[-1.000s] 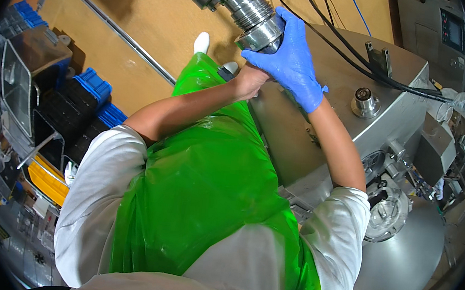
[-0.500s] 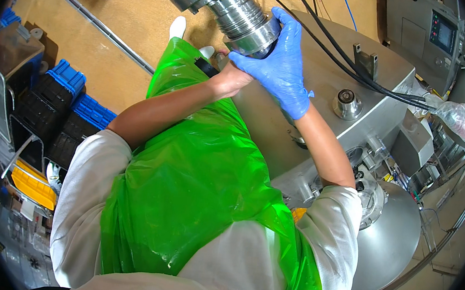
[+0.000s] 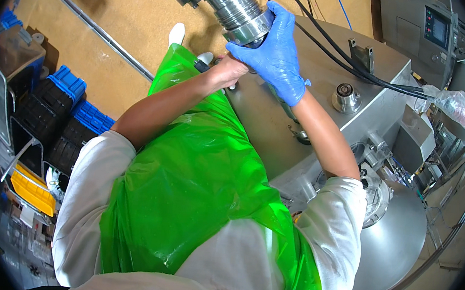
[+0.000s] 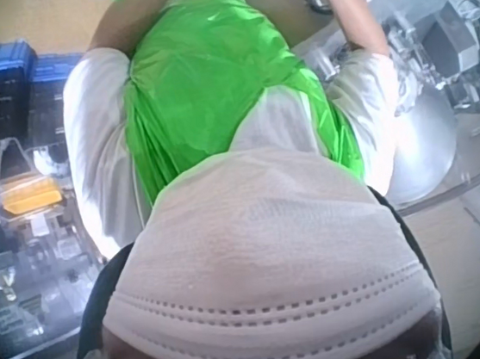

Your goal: The person assembles a metal machine by inserting a circular component into a port, attaching a cylindrical metal part, and connecting a long metal rod. They use a wrench to tighten the rod and apply white tape to the connection point.

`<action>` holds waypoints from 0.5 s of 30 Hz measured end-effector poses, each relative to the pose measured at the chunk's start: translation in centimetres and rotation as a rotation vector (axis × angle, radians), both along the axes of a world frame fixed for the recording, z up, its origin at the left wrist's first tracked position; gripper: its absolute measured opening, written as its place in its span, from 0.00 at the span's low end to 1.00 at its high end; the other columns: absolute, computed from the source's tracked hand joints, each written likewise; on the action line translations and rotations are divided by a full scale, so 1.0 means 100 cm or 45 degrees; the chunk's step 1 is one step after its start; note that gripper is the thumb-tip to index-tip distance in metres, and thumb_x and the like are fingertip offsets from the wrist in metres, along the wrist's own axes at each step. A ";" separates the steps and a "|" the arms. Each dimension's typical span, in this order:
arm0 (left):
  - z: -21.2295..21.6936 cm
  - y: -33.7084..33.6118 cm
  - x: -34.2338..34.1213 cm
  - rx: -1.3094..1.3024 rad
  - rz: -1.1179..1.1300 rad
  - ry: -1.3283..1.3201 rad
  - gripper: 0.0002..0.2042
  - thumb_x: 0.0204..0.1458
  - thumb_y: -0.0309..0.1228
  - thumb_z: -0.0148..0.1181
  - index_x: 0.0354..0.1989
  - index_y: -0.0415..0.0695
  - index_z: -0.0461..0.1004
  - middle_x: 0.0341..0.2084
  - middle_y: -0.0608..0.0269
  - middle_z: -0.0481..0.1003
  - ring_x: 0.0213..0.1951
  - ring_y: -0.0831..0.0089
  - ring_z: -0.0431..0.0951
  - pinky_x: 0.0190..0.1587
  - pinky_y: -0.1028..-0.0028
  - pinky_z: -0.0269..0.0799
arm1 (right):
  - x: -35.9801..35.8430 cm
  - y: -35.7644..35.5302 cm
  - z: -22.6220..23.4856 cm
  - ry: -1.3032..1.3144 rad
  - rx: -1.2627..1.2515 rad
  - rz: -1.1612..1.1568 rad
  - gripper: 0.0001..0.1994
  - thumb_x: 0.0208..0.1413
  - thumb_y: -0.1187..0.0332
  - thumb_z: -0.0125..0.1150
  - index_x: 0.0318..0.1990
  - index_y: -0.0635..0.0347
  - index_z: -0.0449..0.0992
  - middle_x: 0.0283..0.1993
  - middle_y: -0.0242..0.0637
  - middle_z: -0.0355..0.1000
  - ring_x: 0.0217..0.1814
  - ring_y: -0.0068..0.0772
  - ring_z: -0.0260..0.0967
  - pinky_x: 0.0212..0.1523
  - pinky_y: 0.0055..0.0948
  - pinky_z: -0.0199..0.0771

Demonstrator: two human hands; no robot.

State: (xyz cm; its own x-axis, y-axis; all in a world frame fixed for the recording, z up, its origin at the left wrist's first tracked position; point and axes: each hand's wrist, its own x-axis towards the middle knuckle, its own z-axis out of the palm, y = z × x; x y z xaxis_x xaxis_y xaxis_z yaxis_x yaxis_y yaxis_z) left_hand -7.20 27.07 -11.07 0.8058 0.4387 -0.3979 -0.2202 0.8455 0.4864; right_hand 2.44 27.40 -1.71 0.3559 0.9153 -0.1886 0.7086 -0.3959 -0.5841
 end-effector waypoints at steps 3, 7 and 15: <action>0.003 0.000 0.001 -0.082 -0.008 0.027 0.21 0.49 0.26 0.66 0.52 0.40 0.69 0.45 0.64 0.73 0.43 0.75 0.73 0.44 0.73 0.72 | 0.004 -0.004 -0.006 0.047 0.048 0.015 0.52 0.28 0.55 0.78 0.59 0.70 0.53 0.52 0.51 0.57 0.54 0.47 0.62 0.55 0.39 0.65; -0.002 -0.004 0.000 -0.025 -0.005 -0.015 0.21 0.47 0.25 0.66 0.50 0.40 0.70 0.44 0.64 0.73 0.43 0.76 0.74 0.43 0.73 0.73 | 0.005 -0.004 -0.006 0.033 0.042 0.023 0.51 0.28 0.54 0.78 0.59 0.70 0.54 0.52 0.51 0.58 0.55 0.47 0.62 0.57 0.39 0.64; 0.019 0.009 -0.003 -0.009 -0.099 -0.076 0.18 0.43 0.27 0.69 0.44 0.40 0.73 0.37 0.62 0.76 0.39 0.72 0.77 0.40 0.72 0.74 | 0.078 0.009 -0.053 1.462 -0.407 0.064 0.40 0.44 0.55 0.68 0.61 0.67 0.57 0.54 0.44 0.66 0.56 0.33 0.65 0.58 0.33 0.64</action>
State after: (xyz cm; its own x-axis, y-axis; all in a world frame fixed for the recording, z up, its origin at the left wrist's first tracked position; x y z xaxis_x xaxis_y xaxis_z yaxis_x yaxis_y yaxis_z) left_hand -7.45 27.98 -9.17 0.8596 0.3713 -0.3511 -0.1820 0.8645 0.4686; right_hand 10.25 28.29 -7.01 -0.2046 0.7769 -0.5955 -0.1449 -0.6257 -0.7665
